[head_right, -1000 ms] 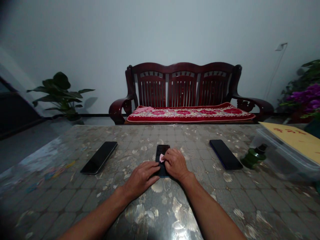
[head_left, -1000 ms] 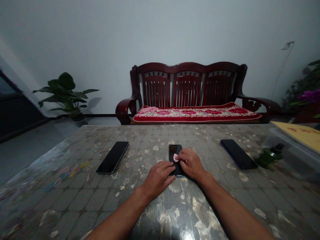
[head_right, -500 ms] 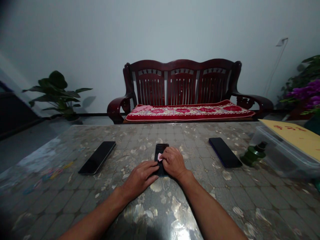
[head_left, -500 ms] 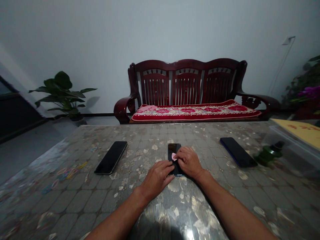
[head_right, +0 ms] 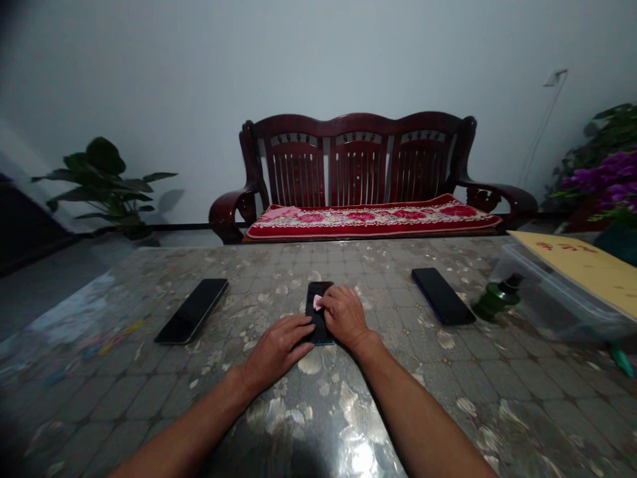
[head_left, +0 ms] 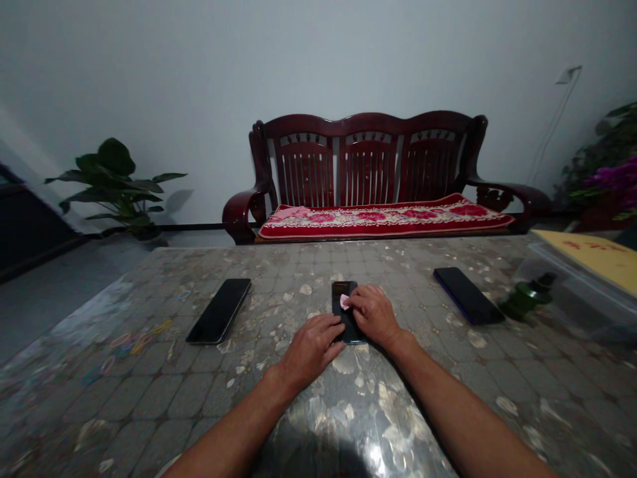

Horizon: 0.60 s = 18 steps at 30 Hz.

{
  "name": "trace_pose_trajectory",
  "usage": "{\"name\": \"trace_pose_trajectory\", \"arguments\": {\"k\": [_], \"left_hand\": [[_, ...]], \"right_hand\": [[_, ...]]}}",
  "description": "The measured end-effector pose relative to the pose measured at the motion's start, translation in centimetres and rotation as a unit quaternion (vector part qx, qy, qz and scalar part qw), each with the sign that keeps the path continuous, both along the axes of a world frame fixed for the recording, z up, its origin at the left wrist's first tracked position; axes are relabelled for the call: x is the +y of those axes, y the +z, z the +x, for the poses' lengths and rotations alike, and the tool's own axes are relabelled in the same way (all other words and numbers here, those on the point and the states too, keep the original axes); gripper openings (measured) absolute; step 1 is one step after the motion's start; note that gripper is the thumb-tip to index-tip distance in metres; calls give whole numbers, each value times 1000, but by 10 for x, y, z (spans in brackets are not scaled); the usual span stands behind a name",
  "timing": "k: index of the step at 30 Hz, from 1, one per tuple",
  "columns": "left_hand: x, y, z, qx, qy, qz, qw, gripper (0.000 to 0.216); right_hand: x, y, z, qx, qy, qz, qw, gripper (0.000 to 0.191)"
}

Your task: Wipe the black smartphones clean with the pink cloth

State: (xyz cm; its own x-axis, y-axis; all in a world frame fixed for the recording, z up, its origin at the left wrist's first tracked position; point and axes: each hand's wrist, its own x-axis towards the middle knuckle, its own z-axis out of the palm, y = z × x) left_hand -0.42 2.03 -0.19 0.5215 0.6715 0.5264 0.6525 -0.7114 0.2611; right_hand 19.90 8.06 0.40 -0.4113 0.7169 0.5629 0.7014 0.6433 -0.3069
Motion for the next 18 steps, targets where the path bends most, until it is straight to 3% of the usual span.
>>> {"name": "trace_pose_trajectory", "arguments": {"k": [18], "left_hand": [[-1,2,-1,8,-1,-16,1000,24]], "right_hand": [[2,0,-1,3,3,-12,1000,26]]}}
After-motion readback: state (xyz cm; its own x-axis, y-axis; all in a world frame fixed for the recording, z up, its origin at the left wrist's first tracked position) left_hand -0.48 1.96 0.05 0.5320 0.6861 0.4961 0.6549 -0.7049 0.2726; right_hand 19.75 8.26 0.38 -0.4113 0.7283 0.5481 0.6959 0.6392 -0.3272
